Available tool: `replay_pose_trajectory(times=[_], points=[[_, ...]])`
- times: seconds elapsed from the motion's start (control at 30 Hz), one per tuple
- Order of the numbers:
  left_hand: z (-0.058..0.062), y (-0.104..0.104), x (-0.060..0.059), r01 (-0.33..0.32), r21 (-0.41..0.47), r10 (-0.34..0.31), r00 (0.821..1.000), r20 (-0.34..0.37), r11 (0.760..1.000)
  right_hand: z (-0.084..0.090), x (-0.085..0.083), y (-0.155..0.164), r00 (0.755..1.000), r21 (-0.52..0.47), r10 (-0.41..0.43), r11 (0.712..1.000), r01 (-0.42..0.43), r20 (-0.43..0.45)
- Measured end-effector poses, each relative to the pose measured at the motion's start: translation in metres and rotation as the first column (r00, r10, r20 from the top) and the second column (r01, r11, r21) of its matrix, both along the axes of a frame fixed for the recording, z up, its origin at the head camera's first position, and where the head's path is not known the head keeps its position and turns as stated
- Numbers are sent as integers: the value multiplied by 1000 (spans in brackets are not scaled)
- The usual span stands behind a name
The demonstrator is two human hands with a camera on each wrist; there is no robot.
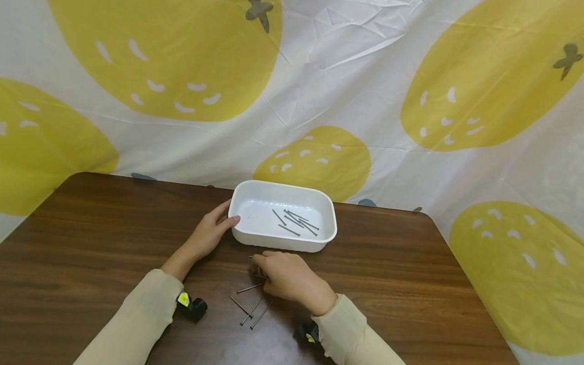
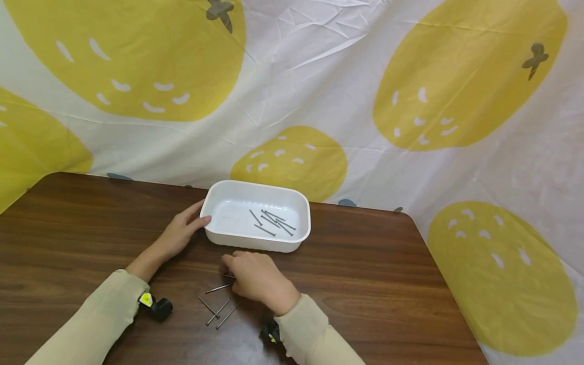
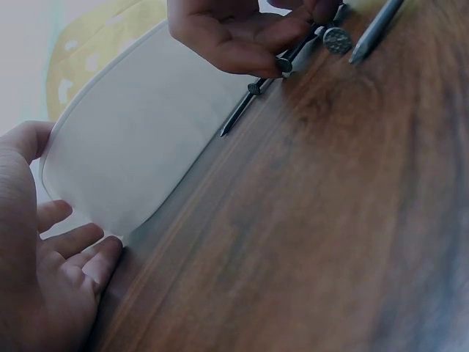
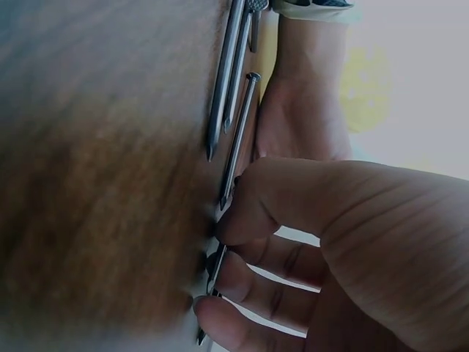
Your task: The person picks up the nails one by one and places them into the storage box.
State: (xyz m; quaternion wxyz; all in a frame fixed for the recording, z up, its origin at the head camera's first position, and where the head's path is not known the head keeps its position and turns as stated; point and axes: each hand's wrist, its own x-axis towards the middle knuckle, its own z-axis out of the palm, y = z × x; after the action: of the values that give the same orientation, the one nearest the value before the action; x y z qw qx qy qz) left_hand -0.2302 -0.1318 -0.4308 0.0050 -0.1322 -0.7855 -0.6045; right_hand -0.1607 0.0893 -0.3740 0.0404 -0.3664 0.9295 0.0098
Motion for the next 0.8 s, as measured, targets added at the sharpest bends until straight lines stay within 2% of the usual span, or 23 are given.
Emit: replay_pose_trajectory(times=[0.33,0.8], points=[[2,1,2,4,11,-4,1000,6,1000,1,0,4,999,-27,22,999,-23,-34],[3,0,2,6,21,-6,1000,4,1000,11,-3,14,994,-147,81,985,-90,-68]])
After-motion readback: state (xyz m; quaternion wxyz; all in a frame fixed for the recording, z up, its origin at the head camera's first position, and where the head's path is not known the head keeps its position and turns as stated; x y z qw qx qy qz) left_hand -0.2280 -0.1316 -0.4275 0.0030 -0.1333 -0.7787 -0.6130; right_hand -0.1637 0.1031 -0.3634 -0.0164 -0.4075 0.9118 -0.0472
